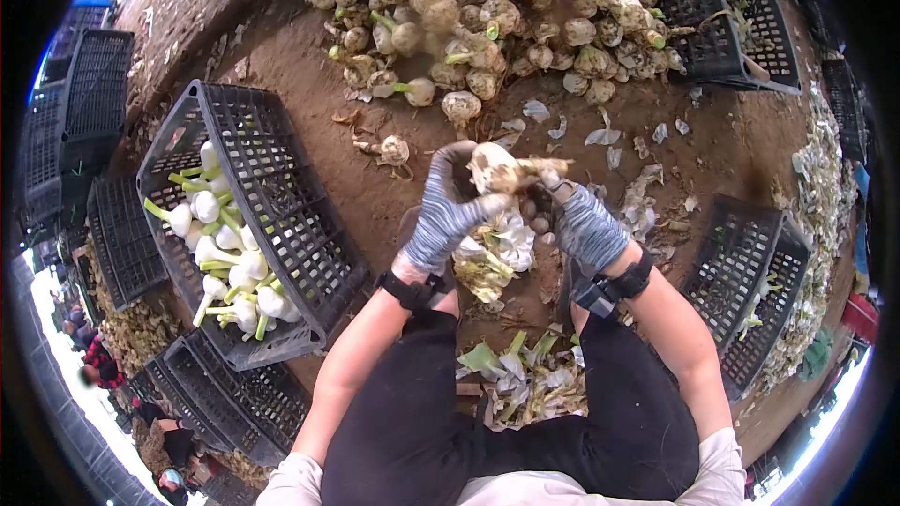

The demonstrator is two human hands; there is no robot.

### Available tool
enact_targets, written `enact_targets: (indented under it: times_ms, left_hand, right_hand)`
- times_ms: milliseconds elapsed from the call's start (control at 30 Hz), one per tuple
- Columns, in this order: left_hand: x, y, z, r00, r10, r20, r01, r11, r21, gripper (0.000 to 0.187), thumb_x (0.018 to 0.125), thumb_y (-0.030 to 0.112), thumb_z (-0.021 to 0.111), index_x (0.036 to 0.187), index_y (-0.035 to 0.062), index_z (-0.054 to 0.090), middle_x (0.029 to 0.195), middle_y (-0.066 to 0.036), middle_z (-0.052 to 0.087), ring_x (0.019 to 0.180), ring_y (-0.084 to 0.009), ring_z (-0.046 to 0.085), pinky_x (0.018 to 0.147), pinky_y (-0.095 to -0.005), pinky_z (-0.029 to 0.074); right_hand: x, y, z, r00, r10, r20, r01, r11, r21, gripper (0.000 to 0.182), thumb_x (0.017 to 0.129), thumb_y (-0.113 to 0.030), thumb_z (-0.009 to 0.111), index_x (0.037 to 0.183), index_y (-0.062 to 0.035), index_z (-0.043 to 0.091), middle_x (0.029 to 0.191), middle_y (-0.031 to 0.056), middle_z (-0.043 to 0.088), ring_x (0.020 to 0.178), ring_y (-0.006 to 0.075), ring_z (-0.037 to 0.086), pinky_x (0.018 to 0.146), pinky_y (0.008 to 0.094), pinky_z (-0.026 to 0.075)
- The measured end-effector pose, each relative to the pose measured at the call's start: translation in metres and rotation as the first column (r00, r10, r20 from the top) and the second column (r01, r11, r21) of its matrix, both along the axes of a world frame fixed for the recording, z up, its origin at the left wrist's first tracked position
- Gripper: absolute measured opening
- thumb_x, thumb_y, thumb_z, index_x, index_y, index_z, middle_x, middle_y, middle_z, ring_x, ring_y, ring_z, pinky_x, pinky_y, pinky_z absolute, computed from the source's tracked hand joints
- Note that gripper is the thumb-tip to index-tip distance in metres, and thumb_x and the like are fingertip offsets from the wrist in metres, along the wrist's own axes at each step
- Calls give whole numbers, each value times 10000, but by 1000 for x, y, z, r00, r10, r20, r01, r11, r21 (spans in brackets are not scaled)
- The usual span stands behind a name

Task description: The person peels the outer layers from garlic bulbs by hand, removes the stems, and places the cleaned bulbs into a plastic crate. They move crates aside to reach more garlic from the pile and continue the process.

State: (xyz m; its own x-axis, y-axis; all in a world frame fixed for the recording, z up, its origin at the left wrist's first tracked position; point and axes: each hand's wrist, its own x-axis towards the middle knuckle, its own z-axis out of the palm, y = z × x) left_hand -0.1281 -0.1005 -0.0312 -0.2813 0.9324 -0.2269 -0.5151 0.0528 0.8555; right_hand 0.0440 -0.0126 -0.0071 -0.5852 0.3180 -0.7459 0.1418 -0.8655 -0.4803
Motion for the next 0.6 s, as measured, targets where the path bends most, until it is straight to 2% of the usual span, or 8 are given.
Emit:
enact_targets:
  times_ms: [33,100,167,233,300,400,533,600]
  left_hand:
    - [5,0,-1,995,-58,-85,60,998,30,705,660,70,814,1219,85,385,1168,-77,494,1069,-187,516,945,-335,440]
    - [15,2,-1,991,-105,-86,110,992,57,690,679,57,799,1228,85,382,1245,-95,466,1129,-201,496,970,-351,427]
    - [19,7,3,958,-56,-281,113,975,192,735,683,53,788,1274,103,354,1307,-104,455,1203,-216,457,1007,-357,388]
    - [21,6,2,964,-66,-258,125,967,221,727,698,9,759,1294,95,351,1355,-122,423,1245,-230,430,1025,-366,373]
    - [21,3,3,925,-73,-373,154,969,193,731,705,-37,733,1314,94,350,1361,-120,416,1250,-237,428,1030,-369,373]
    - [20,2,1,880,-63,-471,162,971,173,728,706,-59,722,1318,88,356,1367,-121,411,1244,-234,435,1028,-369,379]
    - [19,2,3,887,-65,-457,167,968,188,728,705,-70,718,1318,83,356,1366,-121,412,1243,-228,434,1028,-365,380]
    - [19,2,8,932,-101,-349,157,978,137,731,701,-63,727,1316,81,359,1361,-119,417,1241,-225,434,1025,-363,384]
  right_hand:
    - [-4,-1,6,992,-119,-49,119,993,8,483,893,-487,537,1100,-55,596,758,-8,584,571,64,511,476,206,423]
    - [-7,1,15,987,-162,-1,162,986,47,476,907,-490,510,1130,-77,594,743,-31,559,558,55,472,484,204,400]
    - [-7,2,19,993,-112,-29,115,935,335,472,916,-483,500,1140,-78,591,764,-39,563,591,41,460,521,198,393]
    - [-6,2,21,995,-103,-6,99,930,354,459,912,-459,526,1129,-60,593,817,-31,595,661,36,497,578,192,416]
    - [-6,-1,18,984,-173,-38,173,888,426,364,900,-346,587,1077,-28,620,849,-3,612,657,48,529,572,187,429]
    - [-5,2,20,983,-185,-14,172,878,446,319,887,-275,610,1074,-17,622,880,10,624,709,52,550,609,193,445]
    - [-2,9,30,992,-125,-24,123,890,439,323,867,-248,635,1076,-3,616,895,30,639,737,65,573,636,214,471]
    - [2,10,25,997,-72,-1,61,843,535,333,854,-231,645,1076,16,611,922,48,650,779,85,592,681,240,491]
